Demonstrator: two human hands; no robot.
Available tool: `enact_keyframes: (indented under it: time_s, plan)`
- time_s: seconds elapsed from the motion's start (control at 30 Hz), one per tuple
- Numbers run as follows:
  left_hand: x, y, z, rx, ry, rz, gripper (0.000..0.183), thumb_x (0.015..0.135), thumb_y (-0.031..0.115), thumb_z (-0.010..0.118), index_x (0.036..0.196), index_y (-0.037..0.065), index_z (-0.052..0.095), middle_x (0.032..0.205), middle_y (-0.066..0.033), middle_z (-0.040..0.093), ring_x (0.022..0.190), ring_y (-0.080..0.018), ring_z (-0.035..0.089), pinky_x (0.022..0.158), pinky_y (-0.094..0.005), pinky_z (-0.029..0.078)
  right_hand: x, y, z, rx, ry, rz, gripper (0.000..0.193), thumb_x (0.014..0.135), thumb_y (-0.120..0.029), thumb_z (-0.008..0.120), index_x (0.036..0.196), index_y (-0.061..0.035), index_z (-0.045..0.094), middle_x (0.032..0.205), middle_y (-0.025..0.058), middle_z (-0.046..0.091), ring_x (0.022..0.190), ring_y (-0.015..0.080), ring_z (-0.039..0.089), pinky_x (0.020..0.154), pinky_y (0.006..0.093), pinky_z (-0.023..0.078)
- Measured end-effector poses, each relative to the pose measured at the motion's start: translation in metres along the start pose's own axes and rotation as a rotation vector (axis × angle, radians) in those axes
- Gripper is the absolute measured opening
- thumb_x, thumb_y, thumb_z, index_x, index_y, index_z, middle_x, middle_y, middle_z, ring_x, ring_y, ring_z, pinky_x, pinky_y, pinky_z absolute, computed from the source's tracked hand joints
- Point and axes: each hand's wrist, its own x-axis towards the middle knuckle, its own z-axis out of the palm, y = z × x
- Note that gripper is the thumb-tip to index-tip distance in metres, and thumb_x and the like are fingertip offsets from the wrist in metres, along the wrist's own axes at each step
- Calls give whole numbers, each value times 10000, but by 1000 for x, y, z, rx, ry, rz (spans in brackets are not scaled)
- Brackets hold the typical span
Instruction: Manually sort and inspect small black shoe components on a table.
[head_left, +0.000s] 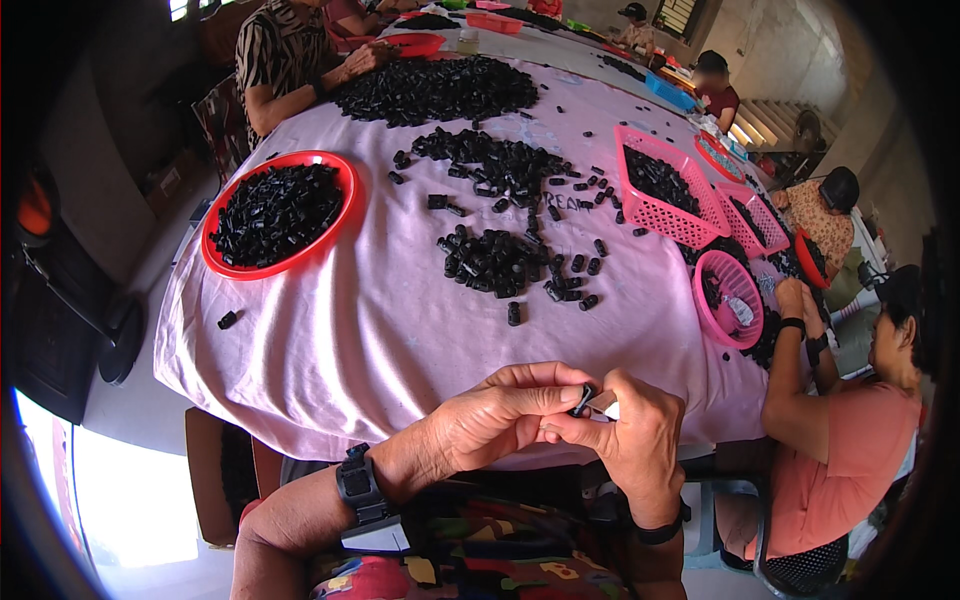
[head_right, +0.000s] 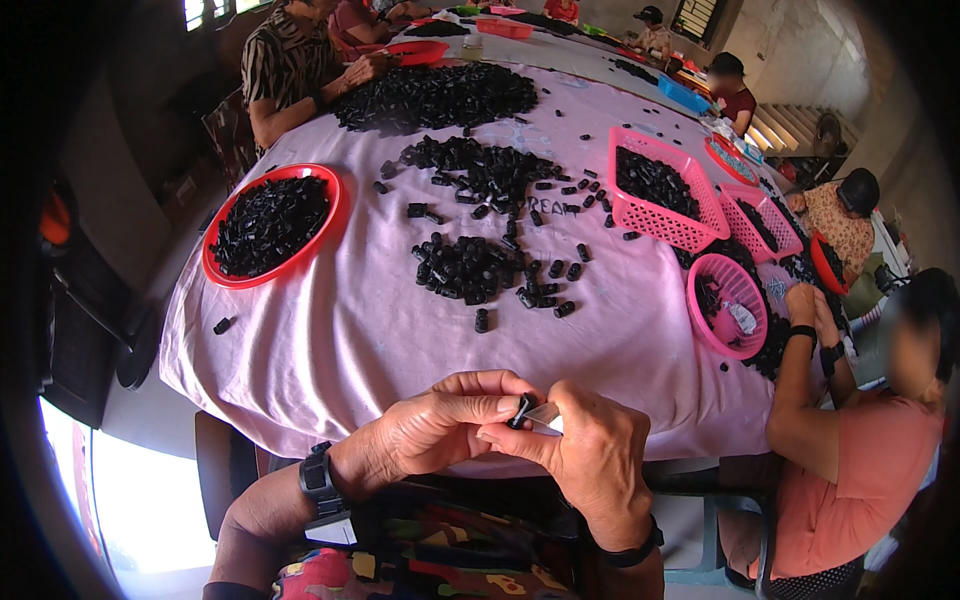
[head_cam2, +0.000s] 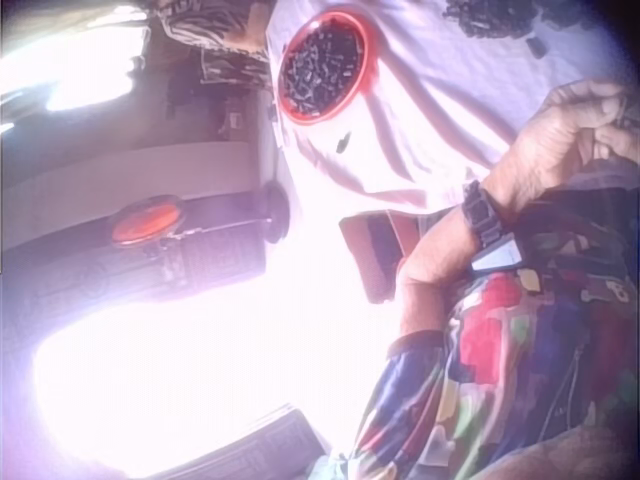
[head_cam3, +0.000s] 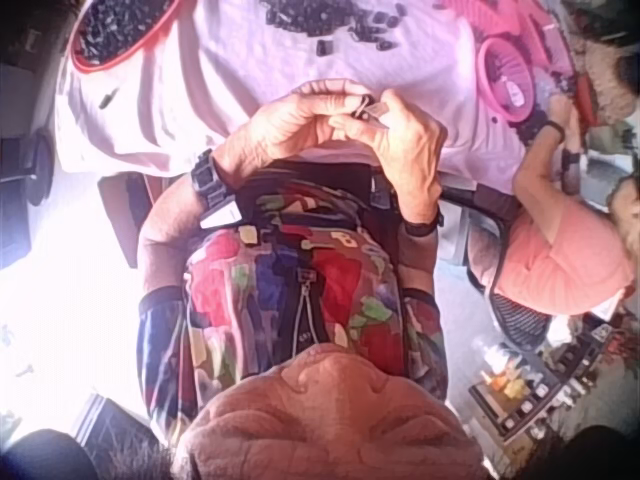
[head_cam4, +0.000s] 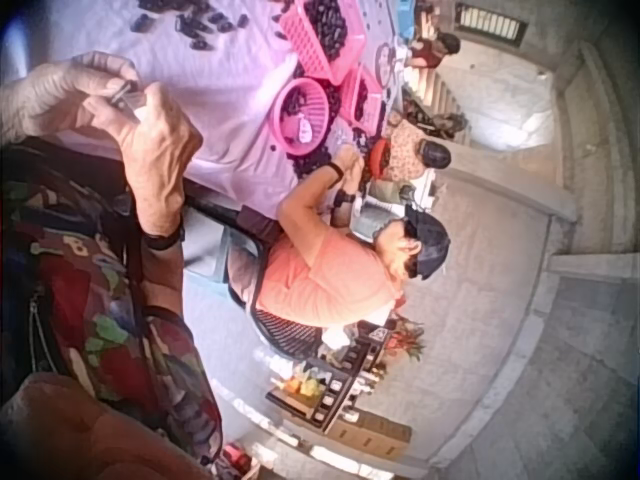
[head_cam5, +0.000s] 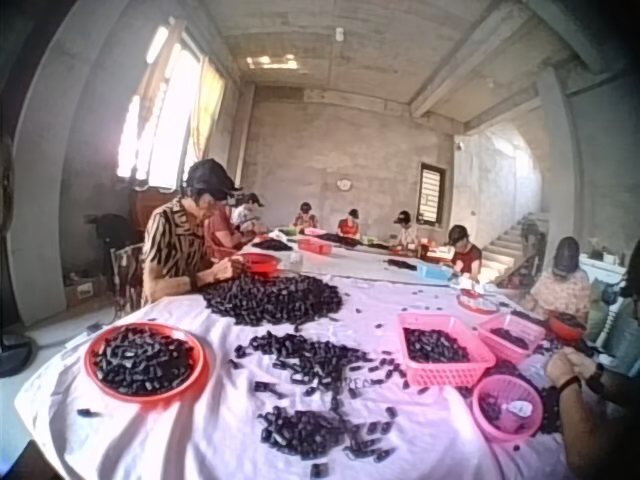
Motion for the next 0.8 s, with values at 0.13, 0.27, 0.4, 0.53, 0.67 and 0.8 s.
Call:
enact_keyframes:
  time_s: [0.13, 0.27, 0.4, 0.53, 0.67, 0.8]
  plan:
    - [0, 0, 0, -2, 7, -2, 242, 903, 118, 619, 1129, 39, 588, 1031, -56, 638, 910, -134, 620, 850, -281, 503, 0, 1, 1, -15, -6, 0, 562, 634, -538, 784, 632, -69, 474, 540, 71, 560, 465, 246, 579, 428, 343, 448]
    - [0, 0, 3, -10, 75, -21, 244, 880, 130, 651, 1110, 65, 603, 1023, -32, 636, 909, -122, 598, 864, -299, 478, -3, 4, 6, -19, 9, -16, 558, 631, -554, 777, 641, -74, 492, 536, 62, 558, 459, 240, 574, 426, 341, 447]
    - [0, 1, 0, -12, 39, -10, 245, 883, 134, 646, 1114, 65, 601, 1040, -38, 635, 959, -140, 602, 893, -311, 477, -2, 2, 4, -16, 23, -40, 536, 641, -525, 787, 635, -78, 493, 532, 56, 557, 456, 233, 573, 423, 338, 445]
    - [0, 4, 2, 70, 43, -1, 257, 891, 143, 636, 1131, 61, 591, 1030, -39, 635, 931, -134, 610, 882, -305, 478, 1, -7, -7, 118, 90, -30, 438, 696, -418, 799, 789, -64, 559, 579, 59, 609, 523, 209, 634, 458, 312, 484]
    - [3, 4, -7, 121, -3, -19, 283, 909, 161, 612, 1166, 55, 559, 986, -42, 637, 894, -129, 622, 859, -293, 481, -1, -10, -11, 334, 16, 103, 399, 790, -261, 760, 1078, -41, 594, 672, 77, 666, 615, 194, 685, 515, 290, 521]
    - [5, 2, -8, 111, 0, 1, 285, 920, 168, 596, 1175, 53, 544, 955, -40, 639, 875, -125, 625, 846, -285, 478, 1, -7, -12, 354, -96, 1, 379, 820, -168, 719, 1151, -36, 587, 722, 90, 676, 629, 196, 690, 535, 284, 525]
